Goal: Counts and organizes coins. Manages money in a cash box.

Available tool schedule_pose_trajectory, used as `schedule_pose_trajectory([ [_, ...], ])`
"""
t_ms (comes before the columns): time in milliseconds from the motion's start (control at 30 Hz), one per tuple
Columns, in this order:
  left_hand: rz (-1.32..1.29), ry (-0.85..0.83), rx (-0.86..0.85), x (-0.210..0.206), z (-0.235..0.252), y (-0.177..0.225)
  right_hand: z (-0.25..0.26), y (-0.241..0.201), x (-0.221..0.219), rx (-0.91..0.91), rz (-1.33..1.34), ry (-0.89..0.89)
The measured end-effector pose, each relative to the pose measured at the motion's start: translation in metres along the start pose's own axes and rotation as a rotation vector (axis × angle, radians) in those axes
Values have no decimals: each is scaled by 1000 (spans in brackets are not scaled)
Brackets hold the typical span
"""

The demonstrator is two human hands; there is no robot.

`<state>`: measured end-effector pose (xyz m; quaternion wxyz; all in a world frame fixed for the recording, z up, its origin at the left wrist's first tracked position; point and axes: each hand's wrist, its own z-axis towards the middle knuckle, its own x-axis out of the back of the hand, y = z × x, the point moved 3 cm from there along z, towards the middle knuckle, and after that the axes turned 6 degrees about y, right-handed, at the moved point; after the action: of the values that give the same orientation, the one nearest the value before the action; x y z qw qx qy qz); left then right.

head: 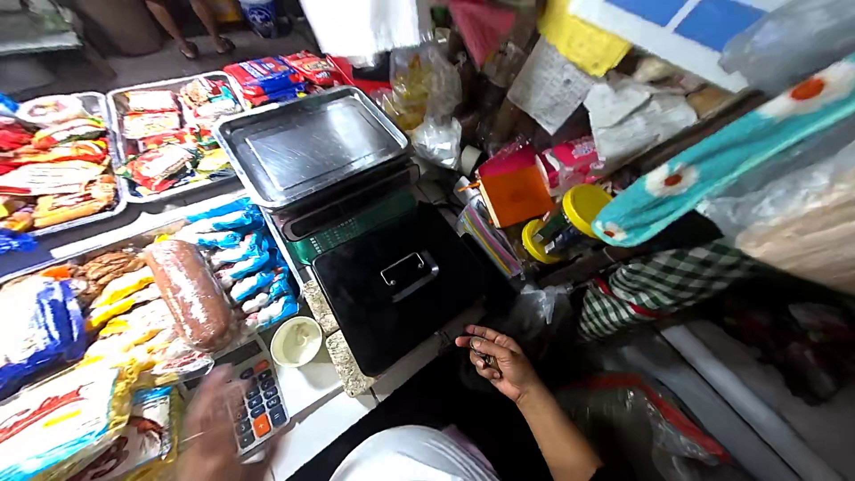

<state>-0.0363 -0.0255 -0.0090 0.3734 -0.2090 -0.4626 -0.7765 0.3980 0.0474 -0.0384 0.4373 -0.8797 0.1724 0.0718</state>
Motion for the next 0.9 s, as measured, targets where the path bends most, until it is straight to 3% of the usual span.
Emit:
schedule_pose_trajectory([
  [100,68,-179,-516,-103,40,46,11,-10,-9,25,11,-8],
  [167,67,-234,-683,-136,61,58,11,-22,-15,35,27,-33],
  [333,64,-353,-802,-135,108,75,11,-28,-7,-35,197,-105],
  [433,33,-297,-861,-112,124,92,12,-40,-12,65,181,-227],
  [533,24,-150,-813,-69,158,106,9,-84,-29,313,51,-347],
  [600,-38,-105,-705,-47,190,93,13,-117,-39,428,-84,-314],
  [767,-151,31,-412,-26,272,53,65,-146,-43,358,-200,-45],
  [900,-182,78,-215,-33,304,28,104,-145,-50,357,-281,107],
])
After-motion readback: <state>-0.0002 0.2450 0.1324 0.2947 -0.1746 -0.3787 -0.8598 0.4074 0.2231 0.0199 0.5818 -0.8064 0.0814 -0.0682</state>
